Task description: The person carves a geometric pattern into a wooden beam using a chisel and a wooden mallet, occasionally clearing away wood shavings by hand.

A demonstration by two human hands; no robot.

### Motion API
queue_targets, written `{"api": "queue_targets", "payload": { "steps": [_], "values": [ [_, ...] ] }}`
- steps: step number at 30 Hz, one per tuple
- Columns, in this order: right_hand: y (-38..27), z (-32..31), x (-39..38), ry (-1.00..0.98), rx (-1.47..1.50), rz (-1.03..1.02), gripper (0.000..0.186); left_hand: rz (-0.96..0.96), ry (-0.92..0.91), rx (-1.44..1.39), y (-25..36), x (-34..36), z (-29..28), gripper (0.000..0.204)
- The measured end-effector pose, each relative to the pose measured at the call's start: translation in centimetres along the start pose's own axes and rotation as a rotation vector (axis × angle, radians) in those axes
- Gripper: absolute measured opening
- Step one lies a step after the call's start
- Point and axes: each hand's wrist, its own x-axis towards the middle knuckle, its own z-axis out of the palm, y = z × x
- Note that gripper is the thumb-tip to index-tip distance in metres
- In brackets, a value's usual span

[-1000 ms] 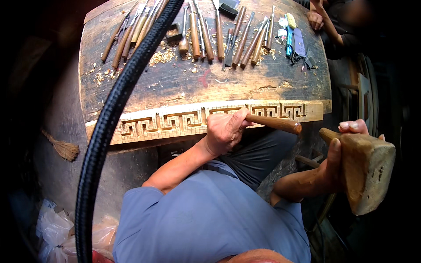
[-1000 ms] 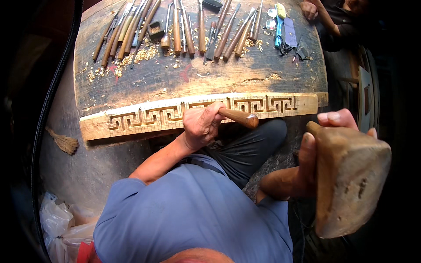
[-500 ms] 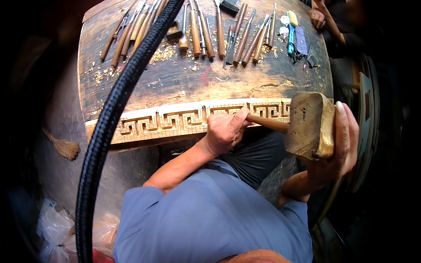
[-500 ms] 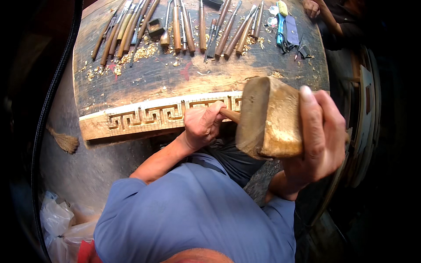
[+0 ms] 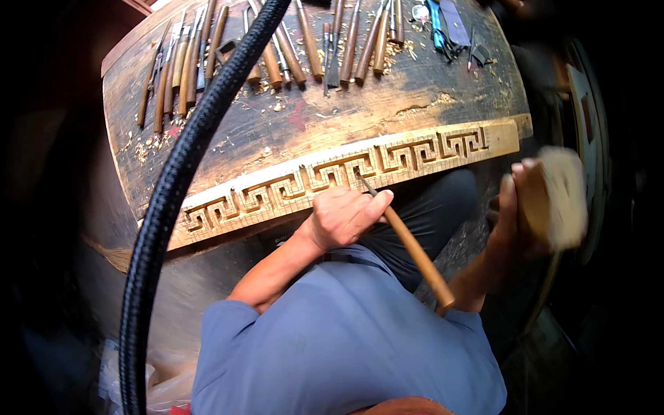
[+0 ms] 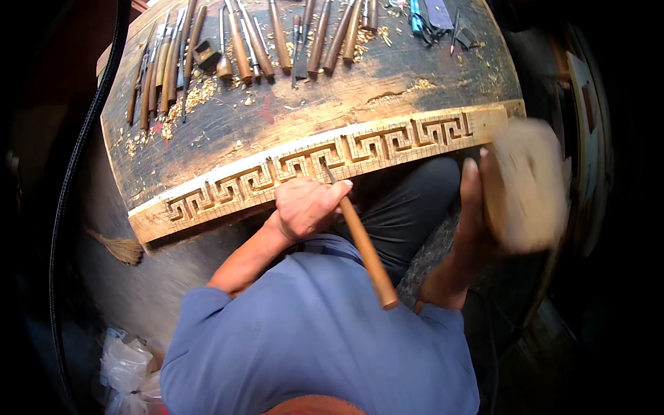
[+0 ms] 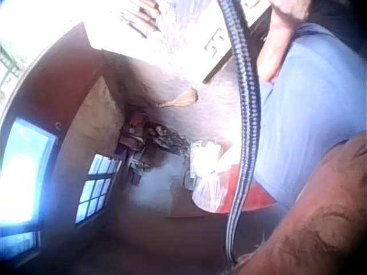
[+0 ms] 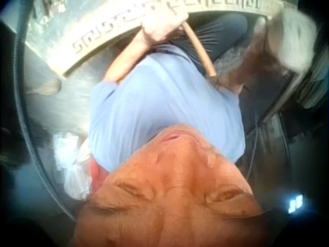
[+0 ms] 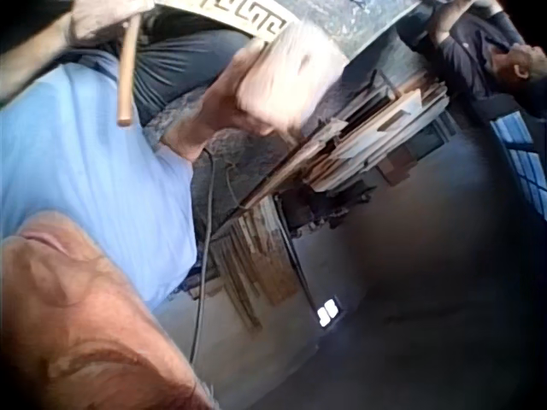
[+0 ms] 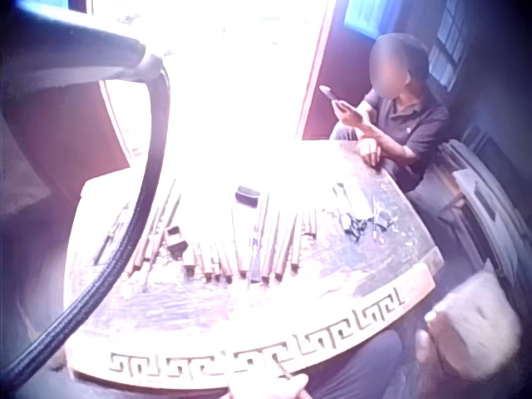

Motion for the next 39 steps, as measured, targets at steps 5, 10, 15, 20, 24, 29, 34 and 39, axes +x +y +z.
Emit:
{"api": "queue_targets", "payload": {
  "steps": [5, 10, 15, 20, 24, 29, 34, 39],
  "values": [
    [5.3, 2.7, 4.0, -0.375, -0.321, -0.152, 0.069, 0.047, -0.106, 0.051, 0.3, 0.4, -0.9, 0.026],
    [10.5, 6.1, 7.2, -0.481, -0.573, -0.451, 0.071, -0.114, -0.017, -0.013, 0.1, -0.2, -0.3, 0.026],
    [14.5, 8.2, 10.6, -0.560, -0.539, -0.540, 0.068, -0.142, -0.047, -0.005, 0.0, 0.1, 0.5, 0.023],
    [17.3, 8.8, 11.4, -0.700, -0.575, -0.421, 0.081, -0.145, -0.082, 0.045, 0.0, 0.5, 0.5, 0.028],
    [14.7, 7.3, 10.9, -0.816, -0.810, -0.361, 0.086, -0.088, -0.047, 0.042, -0.5, -0.2, 0.1, 0.037],
    [3.3, 1.9, 7.5, -0.885, -0.286, -0.442, 0.071, -0.147, -0.064, -0.031, -0.4, 0.3, 0.6, 0.031],
    [-2.7, 2.7, 2.9, -1.040, 0.233, -0.594, 0.039, -0.192, -0.004, -0.019, -0.1, -0.3, 0.4, 0.028],
    [-2.8, 6.4, -1.3, -0.875, 0.803, -0.378, 0.059, -0.126, -0.063, 0.022, -0.2, -0.3, 0.4, 0.034]
  ]
}}
